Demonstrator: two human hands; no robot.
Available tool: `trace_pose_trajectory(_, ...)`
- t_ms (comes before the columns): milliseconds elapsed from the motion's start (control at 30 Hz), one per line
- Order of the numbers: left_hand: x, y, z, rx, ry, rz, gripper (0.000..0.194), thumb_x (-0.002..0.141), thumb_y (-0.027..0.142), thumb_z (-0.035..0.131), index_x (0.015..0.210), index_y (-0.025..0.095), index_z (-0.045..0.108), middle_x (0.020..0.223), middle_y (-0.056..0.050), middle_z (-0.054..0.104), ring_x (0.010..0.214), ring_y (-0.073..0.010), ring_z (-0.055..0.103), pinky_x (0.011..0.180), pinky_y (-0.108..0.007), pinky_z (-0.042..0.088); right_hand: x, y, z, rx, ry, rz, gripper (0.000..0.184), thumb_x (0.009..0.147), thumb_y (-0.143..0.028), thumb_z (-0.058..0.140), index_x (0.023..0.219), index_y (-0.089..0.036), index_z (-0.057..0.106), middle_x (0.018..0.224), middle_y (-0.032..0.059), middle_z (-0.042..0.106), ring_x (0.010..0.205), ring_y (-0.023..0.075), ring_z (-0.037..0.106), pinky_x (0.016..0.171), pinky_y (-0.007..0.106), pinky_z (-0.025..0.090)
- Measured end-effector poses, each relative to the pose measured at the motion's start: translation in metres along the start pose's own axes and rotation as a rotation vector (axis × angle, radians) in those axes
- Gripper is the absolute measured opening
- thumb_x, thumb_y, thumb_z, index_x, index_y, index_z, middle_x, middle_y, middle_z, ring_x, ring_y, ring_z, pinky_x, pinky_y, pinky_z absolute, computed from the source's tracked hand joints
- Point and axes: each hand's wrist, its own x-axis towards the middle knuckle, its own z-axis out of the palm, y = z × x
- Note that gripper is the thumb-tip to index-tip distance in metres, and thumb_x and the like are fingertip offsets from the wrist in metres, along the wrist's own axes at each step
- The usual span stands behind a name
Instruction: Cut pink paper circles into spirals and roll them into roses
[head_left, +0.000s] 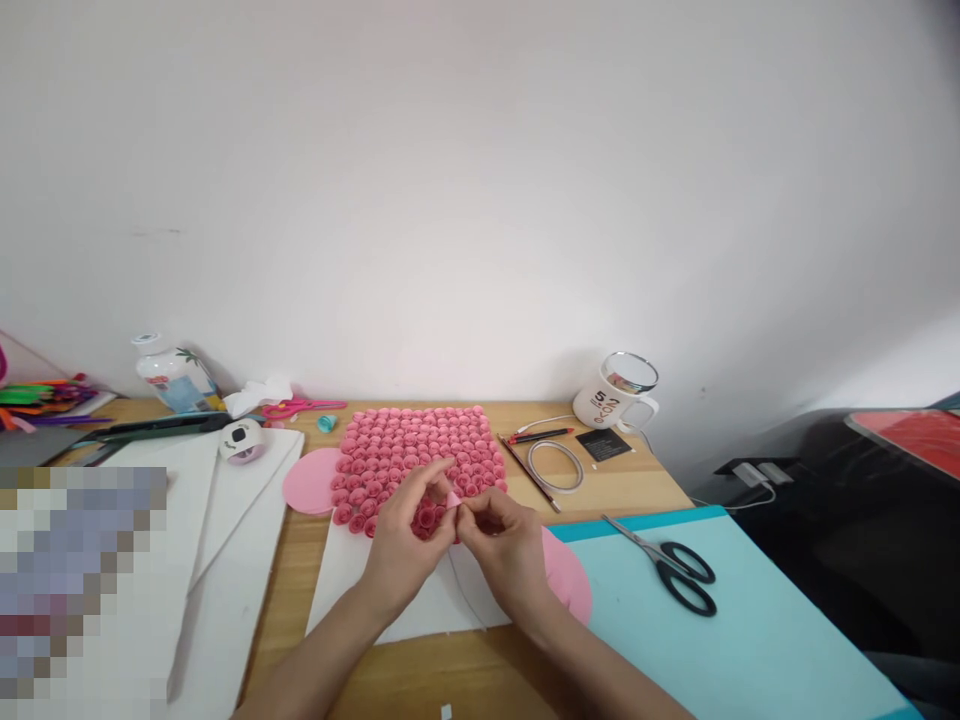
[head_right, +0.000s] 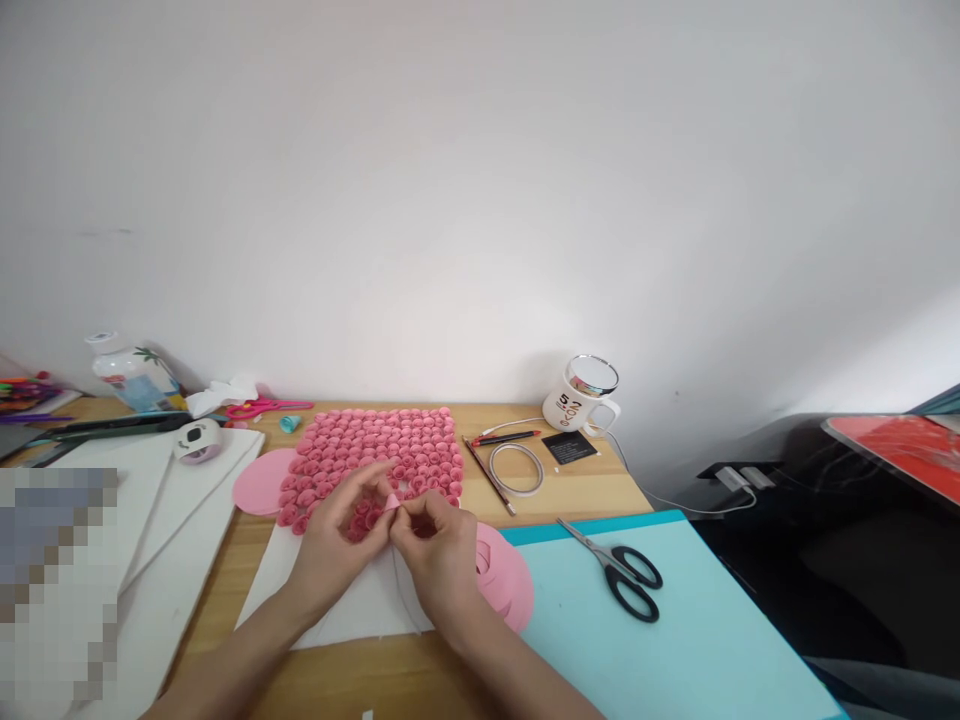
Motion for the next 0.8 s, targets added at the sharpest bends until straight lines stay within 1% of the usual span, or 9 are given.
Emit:
trace_pose_trajectory(133,-0.0010,0.0068,0.0030,-0.166,0.048,-0.113,0.038,0.081,0.017,0.055,0.118,0.022,0.051,0.083,-0.001,0.060,0.081,-0.0148,0.060,0.081,-0.031,0.049,-0.0006,-0.0016,0.0041,0.231,-0.054,0.193,0.020,0.068,-0.031,0.065,0.056,-0.017,0.057,0.046,-0.0021,0.059,0.042,0.0117,0.053,0.043,0.023,0.047)
trace_pose_trajectory(233,-0.0015,0.0106,0.0061,-0.297,0.102,-0.174,0.039,0.080,0.019,0.056,0.118,0.022,0.050,0.081,0.000,0.059,0.081,-0.0142,0.060,0.079,-0.029,0.050,-0.0017,-0.0032,0.0066,0.325,-0.047,0.257,0.020,0.066,-0.032,0.067,0.057,-0.017,0.058,0.045,-0.0028,0.060,0.039,0.0116,0.054,0.042,0.022,0.048)
trace_pose_trajectory(300,-0.0013,0.0097,0.0067,-0.350,0.089,-0.190,0.042,0.079,0.019,0.057,0.120,0.023,0.048,0.085,-0.001,0.059,0.085,-0.0144,0.060,0.081,-0.029,0.050,-0.0011,-0.0041,0.0058,0.340,-0.021,0.254,0.020,0.065,-0.031,0.068,0.057,-0.017,0.058,0.045,-0.0032,0.060,0.039,0.0114,0.055,0.043,0.022,0.049)
trace_pose_trajectory(400,-0.0002,0.0050,0.0050,-0.376,0.035,-0.206,0.048,0.077,0.016,0.058,0.123,0.024,0.046,0.098,-0.003,0.057,0.092,-0.0153,0.059,0.083,-0.029,0.050,0.0021,-0.0043,0.0022,0.348,0.023,0.240,0.021,0.063,-0.032,0.070,0.056,-0.017,0.058,0.045,-0.0028,0.061,0.042,0.0122,0.057,0.045,0.023,0.051)
trace_pose_trajectory(467,0.0007,0.0023,0.0032,-0.365,0.024,-0.204,0.050,0.076,0.015,0.058,0.124,0.025,0.045,0.101,-0.004,0.056,0.090,-0.0154,0.059,0.082,-0.030,0.051,0.0042,-0.0037,0.0002,0.340,0.032,0.240,0.023,0.062,-0.034,0.071,0.056,-0.017,0.058,0.047,-0.0019,0.062,0.043,0.0133,0.059,0.045,0.024,0.051)
trace_pose_trajectory(567,0.0014,0.0023,0.0021,-0.312,0.006,-0.170,0.050,0.076,0.015,0.057,0.124,0.024,0.045,0.093,-0.003,0.057,0.084,-0.0152,0.059,0.081,-0.032,0.051,0.0043,-0.0021,-0.0001,0.272,0.009,0.219,0.021,0.064,-0.033,0.070,0.057,-0.016,0.059,0.047,-0.0011,0.061,0.043,0.0136,0.057,0.045,0.024,0.050)
trace_pose_trajectory(633,0.0013,0.0047,0.0027,-0.257,-0.004,-0.154,0.047,0.077,0.015,0.056,0.123,0.023,0.046,0.085,-0.001,0.057,0.080,-0.0146,0.059,0.080,-0.031,0.050,0.0024,-0.0008,0.0012,0.207,-0.010,0.171,0.019,0.066,-0.031,0.067,0.057,-0.016,0.059,0.047,-0.0013,0.060,0.043,0.0125,0.055,0.045,0.024,0.048)
trace_pose_trajectory(733,0.0008,0.0084,0.0041,-0.229,0.016,-0.179,0.041,0.079,0.016,0.055,0.120,0.022,0.048,0.077,0.001,0.056,0.076,-0.0141,0.058,0.075,-0.029,0.052,-0.0008,0.0010,0.0033,0.127,0.001,0.082,0.017,0.067,-0.028,0.066,0.057,-0.017,0.058,0.050,-0.0011,0.060,0.046,0.0118,0.054,0.047,0.023,0.047)
trace_pose_trajectory(800,0.0008,0.0092,0.0041,-0.222,0.037,-0.185,0.036,0.080,0.018,0.055,0.115,0.022,0.053,0.078,0.000,0.058,0.076,-0.0147,0.059,0.072,-0.028,0.052,-0.0017,0.0013,0.0041,0.112,0.011,0.057,0.017,0.068,-0.029,0.066,0.058,-0.017,0.058,0.053,-0.0004,0.062,0.048,0.0126,0.055,0.049,0.024,0.048)
